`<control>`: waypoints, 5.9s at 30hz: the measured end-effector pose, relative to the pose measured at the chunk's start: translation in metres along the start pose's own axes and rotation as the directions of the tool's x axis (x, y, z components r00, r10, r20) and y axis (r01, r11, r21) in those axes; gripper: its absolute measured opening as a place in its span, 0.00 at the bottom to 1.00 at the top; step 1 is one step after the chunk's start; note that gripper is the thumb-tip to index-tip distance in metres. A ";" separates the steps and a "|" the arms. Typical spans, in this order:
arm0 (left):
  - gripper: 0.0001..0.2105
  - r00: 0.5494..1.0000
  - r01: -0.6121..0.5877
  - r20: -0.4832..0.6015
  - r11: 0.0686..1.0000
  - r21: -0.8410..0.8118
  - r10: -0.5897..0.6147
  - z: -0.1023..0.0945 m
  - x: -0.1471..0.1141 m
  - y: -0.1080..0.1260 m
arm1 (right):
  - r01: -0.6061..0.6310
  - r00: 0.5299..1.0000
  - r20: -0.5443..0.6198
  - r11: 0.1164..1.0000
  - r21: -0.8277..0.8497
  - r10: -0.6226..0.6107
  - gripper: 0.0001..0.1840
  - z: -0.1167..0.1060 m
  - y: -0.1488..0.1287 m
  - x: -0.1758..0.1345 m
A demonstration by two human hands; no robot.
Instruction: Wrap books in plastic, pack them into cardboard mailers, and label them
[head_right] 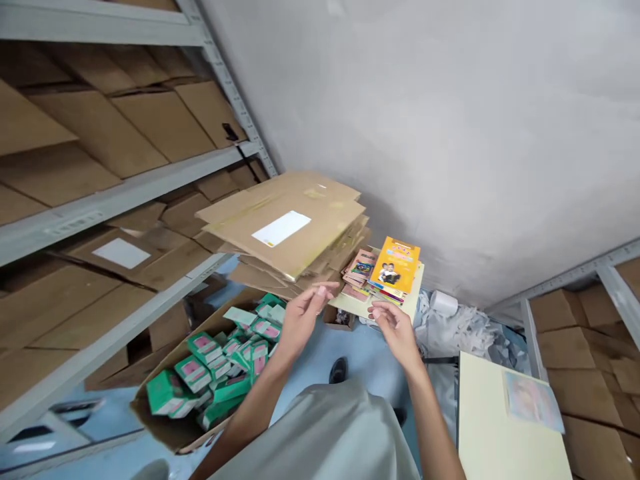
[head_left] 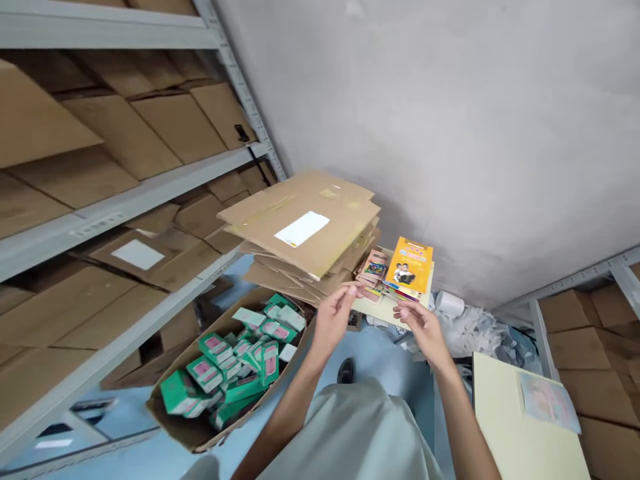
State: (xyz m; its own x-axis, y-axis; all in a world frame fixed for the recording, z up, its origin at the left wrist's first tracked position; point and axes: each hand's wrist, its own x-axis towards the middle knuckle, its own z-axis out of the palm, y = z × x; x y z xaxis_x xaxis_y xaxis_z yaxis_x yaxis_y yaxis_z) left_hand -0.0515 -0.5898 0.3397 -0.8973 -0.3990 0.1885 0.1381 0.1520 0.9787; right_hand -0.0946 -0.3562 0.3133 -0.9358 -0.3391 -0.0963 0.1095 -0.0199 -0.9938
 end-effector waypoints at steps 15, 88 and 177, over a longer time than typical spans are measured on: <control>0.30 0.943 0.180 -0.223 0.943 -0.282 -0.246 -0.156 0.043 -0.047 | -0.184 0.981 0.075 0.979 0.088 0.177 0.37 0.207 -0.010 0.114; 0.19 -0.415 -0.140 0.877 0.970 0.201 -0.242 0.574 -0.261 -0.115 | -0.004 -0.638 -0.729 0.945 0.326 0.248 0.27 -0.210 0.175 -0.459; 0.16 -0.363 -0.302 0.926 0.953 -0.014 -0.101 0.580 -0.318 -0.102 | -0.480 -0.361 -0.924 0.825 0.299 0.125 0.23 -0.250 0.199 -0.468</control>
State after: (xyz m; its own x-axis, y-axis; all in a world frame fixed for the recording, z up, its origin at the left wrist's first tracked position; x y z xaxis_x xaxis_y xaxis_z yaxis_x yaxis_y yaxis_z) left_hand -0.0231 0.0462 0.1332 -0.0765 0.9670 -0.2430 0.4087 0.2528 0.8770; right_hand 0.2813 0.0341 0.1464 0.0420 0.9892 -0.1408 0.6396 -0.1348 -0.7568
